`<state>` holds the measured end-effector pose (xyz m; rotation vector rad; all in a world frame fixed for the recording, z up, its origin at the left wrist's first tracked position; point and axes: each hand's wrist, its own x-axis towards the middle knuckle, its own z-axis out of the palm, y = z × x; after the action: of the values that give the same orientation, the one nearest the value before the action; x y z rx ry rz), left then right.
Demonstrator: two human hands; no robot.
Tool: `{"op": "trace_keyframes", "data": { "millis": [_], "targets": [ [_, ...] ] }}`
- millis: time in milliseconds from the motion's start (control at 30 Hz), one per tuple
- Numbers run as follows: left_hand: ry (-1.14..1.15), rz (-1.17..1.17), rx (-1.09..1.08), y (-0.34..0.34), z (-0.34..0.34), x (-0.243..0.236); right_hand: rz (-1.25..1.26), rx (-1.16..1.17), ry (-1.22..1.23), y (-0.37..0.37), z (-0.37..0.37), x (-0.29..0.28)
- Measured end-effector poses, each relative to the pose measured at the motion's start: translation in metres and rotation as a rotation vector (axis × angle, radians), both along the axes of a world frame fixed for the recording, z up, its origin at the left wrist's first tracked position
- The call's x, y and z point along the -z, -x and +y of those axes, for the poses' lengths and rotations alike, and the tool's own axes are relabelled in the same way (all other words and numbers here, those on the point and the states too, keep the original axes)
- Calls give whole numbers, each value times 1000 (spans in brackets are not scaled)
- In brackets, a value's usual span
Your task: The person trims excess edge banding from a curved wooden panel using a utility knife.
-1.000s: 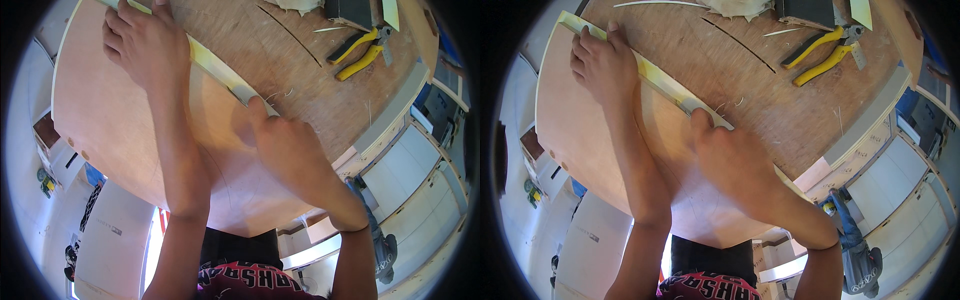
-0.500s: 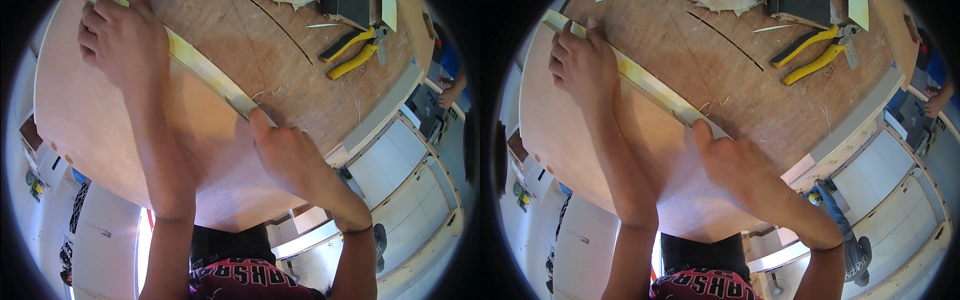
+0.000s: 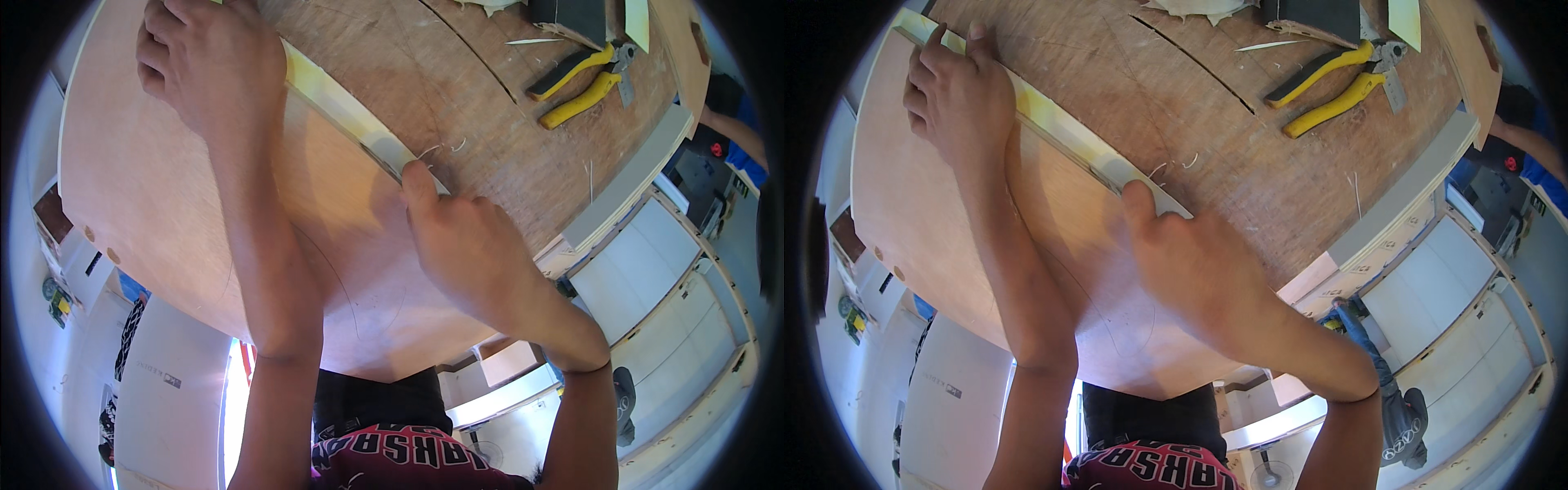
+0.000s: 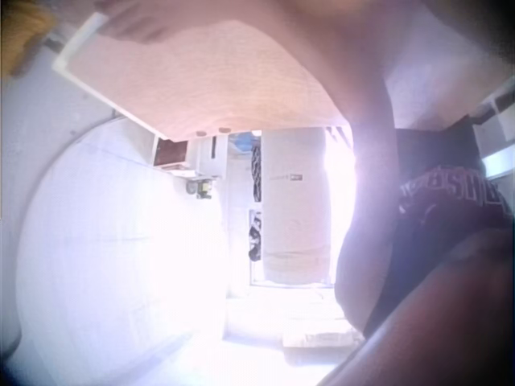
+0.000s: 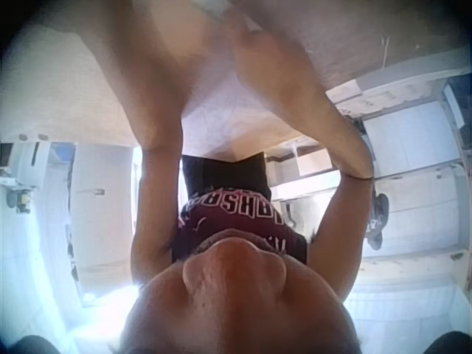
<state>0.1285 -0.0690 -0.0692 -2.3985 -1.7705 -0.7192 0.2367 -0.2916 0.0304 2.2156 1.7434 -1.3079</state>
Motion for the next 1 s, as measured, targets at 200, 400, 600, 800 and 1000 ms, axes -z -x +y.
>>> {"op": "trace_keyframes", "data": {
  "millis": [200,400,600,800,1000],
  "targets": [
    [18,10,-36,-2,-3,-1,-101,-33,3,12,-3,0],
    [-12,20,-24,2,-1,4,4,-38,139,0,8,-3],
    [15,49,-35,4,2,1,51,-50,217,-8,-5,-12],
    [39,107,-45,9,9,10,77,-57,268,-14,-16,-10],
    [-9,111,-30,22,19,12,138,-40,265,-22,-44,-16]
  ]
}}
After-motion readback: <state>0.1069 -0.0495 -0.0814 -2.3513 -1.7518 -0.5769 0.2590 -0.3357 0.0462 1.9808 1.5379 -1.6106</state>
